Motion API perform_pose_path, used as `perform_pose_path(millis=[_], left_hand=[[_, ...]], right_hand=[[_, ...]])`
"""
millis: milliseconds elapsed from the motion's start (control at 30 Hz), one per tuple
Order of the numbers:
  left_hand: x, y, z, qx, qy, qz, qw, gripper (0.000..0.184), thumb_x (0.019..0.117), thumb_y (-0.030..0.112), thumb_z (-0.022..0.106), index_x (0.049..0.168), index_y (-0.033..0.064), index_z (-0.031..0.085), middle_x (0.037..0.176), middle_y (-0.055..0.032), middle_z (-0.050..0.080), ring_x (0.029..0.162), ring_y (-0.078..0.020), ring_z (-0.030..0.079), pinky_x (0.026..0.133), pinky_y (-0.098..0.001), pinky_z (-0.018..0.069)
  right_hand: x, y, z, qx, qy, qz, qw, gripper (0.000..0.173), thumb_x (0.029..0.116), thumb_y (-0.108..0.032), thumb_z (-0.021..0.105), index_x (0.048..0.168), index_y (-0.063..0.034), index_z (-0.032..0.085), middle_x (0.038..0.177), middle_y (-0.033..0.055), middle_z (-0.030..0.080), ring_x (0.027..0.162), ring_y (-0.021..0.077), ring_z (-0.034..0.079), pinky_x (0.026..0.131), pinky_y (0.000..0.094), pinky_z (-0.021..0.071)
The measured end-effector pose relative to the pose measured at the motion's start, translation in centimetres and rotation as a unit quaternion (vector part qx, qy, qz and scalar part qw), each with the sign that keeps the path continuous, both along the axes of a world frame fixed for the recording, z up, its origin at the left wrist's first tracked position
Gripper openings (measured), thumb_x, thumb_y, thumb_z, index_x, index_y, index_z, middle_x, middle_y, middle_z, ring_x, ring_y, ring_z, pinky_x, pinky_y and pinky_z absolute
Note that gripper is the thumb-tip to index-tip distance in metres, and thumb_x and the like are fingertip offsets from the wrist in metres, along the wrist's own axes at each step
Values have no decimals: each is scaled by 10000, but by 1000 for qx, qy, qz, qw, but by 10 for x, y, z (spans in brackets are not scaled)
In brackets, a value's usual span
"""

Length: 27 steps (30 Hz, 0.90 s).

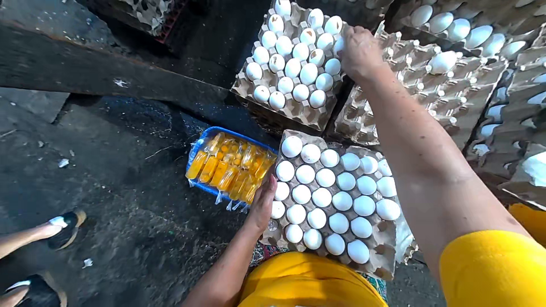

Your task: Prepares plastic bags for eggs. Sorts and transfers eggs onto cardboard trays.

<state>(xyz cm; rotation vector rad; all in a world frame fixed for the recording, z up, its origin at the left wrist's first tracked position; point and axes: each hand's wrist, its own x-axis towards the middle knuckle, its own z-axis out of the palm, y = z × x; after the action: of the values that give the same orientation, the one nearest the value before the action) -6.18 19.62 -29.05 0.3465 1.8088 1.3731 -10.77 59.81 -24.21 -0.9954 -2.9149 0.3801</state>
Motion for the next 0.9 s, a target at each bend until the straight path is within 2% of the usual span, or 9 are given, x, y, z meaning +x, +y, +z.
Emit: perform_pose_path(millis=[100, 200, 333, 400, 533, 633, 700, 767, 900], left_hand=[[-1, -1, -2, 2, -1, -2, 1000, 647, 1089, 436, 287, 1451, -66, 477, 1517, -170, 485, 1388, -74, 460, 1160, -257, 374], [-2, -2, -1, 2, -2, -1, 1000, 643, 1092, 436, 295, 1430, -73, 497, 1491, -171, 509, 1372, -76, 476, 1152, -259, 385], [-2, -3, 1, -3, -2, 4, 1000, 610, 1091, 397, 295, 1411, -75, 512, 1480, -169, 512, 1354, -62, 480, 1138, -248, 388], [-3, -3, 2, -3, -4, 1, 1000, 615, 1094, 394, 290, 1432, -77, 492, 1495, -177, 497, 1370, -69, 468, 1148, -249, 376], [-3, -3, 1, -3, -5, 3, 1000, 629, 1094, 440, 293, 1441, -42, 501, 1454, -138, 544, 1332, -46, 502, 1127, -241, 404], [-3, -2, 1, -1, -8, 5, 1000, 621, 1092, 432, 296, 1440, -42, 496, 1443, -135, 548, 1326, -46, 502, 1125, -243, 402], [-2, -2, 1, 0, -14, 6, 1000, 606, 1096, 419, 297, 1433, -41, 504, 1430, -135, 558, 1320, -46, 508, 1120, -243, 408], [-2, -2, 1, -3, -18, 4, 1000, 607, 1098, 417, 293, 1432, -43, 505, 1423, -134, 565, 1316, -45, 513, 1117, -241, 412], [-2, -3, 1, -5, -13, 8, 1000, 591, 1100, 400, 300, 1410, -50, 525, 1397, -138, 582, 1305, -51, 521, 1115, -256, 414]], right_hand=[[5, 6, -7, -4, 9, 13, 1000, 536, 997, -86, 569, 1512, 8, 451, 1506, 269, 490, 1388, 491, 464, 1096, 678, 383], [37, 15, 8, 19, 54, -42, 997, 516, 972, -82, 582, 1484, -74, 525, 1537, 243, 468, 1425, 518, 391, 1049, 774, 323], [105, 49, 17, 13, 0, -235, 972, 631, 912, -154, 640, 1485, 43, 463, 1531, 406, 346, 1403, 644, 304, 1008, 839, 300], [130, 63, 12, -4, -65, -262, 963, 608, 953, -188, 640, 1452, 103, 448, 1451, 452, 405, 1354, 655, 373, 1008, 811, 337], [133, 62, 9, 15, -90, -260, 961, 516, 946, -115, 652, 1374, 133, 505, 1410, 433, 460, 1333, 634, 421, 992, 786, 386], [135, 63, 9, 21, -57, -268, 961, 497, 927, -88, 652, 1346, 149, 529, 1436, 436, 428, 1380, 613, 369, 1075, 745, 336], [141, 66, 10, 20, -34, -272, 961, 473, 954, -156, 628, 1323, 132, 560, 1436, 416, 447, 1396, 582, 372, 1112, 706, 317], [143, 69, 13, 20, -38, -268, 962, 450, 982, -205, 607, 1279, 133, 594, 1388, 404, 511, 1361, 572, 436, 1099, 708, 335], [149, 65, 23, -18, -3, -293, 956, 377, 976, -157, 577, 1254, 92, 637, 1330, 386, 569, 1306, 556, 504, 1046, 731, 362]])
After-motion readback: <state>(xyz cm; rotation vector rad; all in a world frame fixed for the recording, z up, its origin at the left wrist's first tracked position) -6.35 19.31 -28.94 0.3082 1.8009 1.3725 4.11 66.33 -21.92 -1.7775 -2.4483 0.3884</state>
